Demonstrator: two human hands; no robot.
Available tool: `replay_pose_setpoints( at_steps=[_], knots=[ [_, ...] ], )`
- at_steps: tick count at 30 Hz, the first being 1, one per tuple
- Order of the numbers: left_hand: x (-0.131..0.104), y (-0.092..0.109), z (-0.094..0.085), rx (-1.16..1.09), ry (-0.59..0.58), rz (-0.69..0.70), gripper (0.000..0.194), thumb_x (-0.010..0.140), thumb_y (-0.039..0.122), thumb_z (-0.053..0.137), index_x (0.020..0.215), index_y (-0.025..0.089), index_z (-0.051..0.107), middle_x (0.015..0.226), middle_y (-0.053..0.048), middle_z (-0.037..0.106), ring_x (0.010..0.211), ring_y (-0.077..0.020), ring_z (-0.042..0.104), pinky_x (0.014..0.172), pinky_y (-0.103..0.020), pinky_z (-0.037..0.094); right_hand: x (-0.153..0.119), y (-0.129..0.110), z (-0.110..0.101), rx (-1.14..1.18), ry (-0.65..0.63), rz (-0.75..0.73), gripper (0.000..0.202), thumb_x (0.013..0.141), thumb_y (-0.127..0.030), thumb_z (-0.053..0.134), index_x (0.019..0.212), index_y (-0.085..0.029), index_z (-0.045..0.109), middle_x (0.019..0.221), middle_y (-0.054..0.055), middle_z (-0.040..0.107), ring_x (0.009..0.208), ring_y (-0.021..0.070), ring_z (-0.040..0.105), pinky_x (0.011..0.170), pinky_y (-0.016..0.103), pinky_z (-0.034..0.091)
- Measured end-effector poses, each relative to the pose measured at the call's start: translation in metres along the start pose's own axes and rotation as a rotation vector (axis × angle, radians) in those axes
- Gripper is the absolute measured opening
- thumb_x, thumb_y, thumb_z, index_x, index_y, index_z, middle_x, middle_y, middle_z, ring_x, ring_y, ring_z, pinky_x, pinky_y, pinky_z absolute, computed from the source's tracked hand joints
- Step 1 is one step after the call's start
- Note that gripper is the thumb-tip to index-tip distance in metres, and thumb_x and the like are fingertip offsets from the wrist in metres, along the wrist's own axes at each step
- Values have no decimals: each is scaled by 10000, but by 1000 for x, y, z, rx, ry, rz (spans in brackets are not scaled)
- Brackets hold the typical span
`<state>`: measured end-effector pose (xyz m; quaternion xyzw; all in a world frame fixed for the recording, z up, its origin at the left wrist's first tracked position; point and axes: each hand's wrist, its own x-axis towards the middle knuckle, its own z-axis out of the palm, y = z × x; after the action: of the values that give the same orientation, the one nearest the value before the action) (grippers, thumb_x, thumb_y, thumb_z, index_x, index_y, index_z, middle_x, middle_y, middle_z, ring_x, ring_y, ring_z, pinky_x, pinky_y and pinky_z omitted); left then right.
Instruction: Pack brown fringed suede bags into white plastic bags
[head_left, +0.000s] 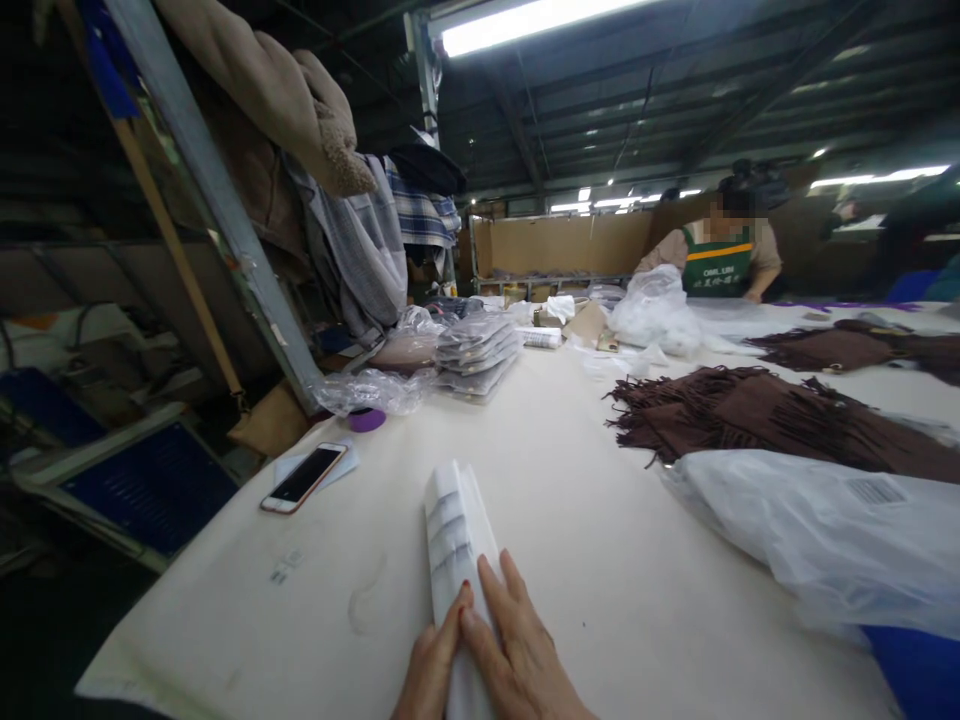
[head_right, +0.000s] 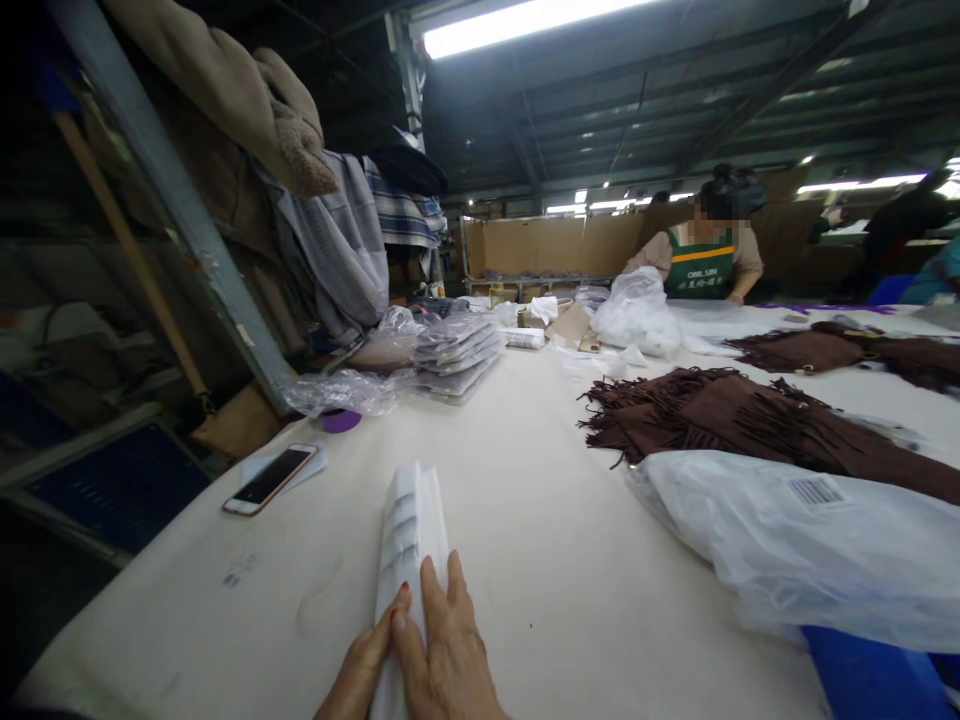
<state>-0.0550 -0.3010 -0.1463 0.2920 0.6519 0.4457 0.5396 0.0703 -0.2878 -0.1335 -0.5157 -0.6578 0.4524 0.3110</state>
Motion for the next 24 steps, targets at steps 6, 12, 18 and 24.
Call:
replay_pose_setpoints(
  at_steps=[6,12,18,24],
  knots=[
    [-3,3,-12,258,46,65,585,705,622,502,979,115,601,1012,-171,670,1158,-334,519,952,-402,444,4,-9,21,-29,84,5,532,861,-445,473,1307,-156,502,1473,171,278,1331,320,297,1068,516,274],
    [-7,8,-36,413,297,138,602,802,487,399,1248,86,353,1255,-202,518,1175,-288,498,1015,-404,371,-4,-10,54,-86,11,-151,350,850,-437,502,1161,-334,628,1401,96,441,1286,343,386,976,554,392],
    [1,1,-57,232,196,111,556,791,430,500,1255,151,374,1196,-124,577,1106,-237,554,974,-334,409,-9,23,55,-70,55,-149,454,747,-244,576,1196,-301,608,1371,105,473,1225,313,474,964,467,427],
    [-5,-14,-85,832,404,202,577,800,349,481,1297,72,391,1156,-159,551,1129,-286,510,994,-412,386,8,51,-10,153,-4,80,453,774,-396,493,1188,-250,606,1153,41,655,1075,245,598,933,401,446]
  ],
)
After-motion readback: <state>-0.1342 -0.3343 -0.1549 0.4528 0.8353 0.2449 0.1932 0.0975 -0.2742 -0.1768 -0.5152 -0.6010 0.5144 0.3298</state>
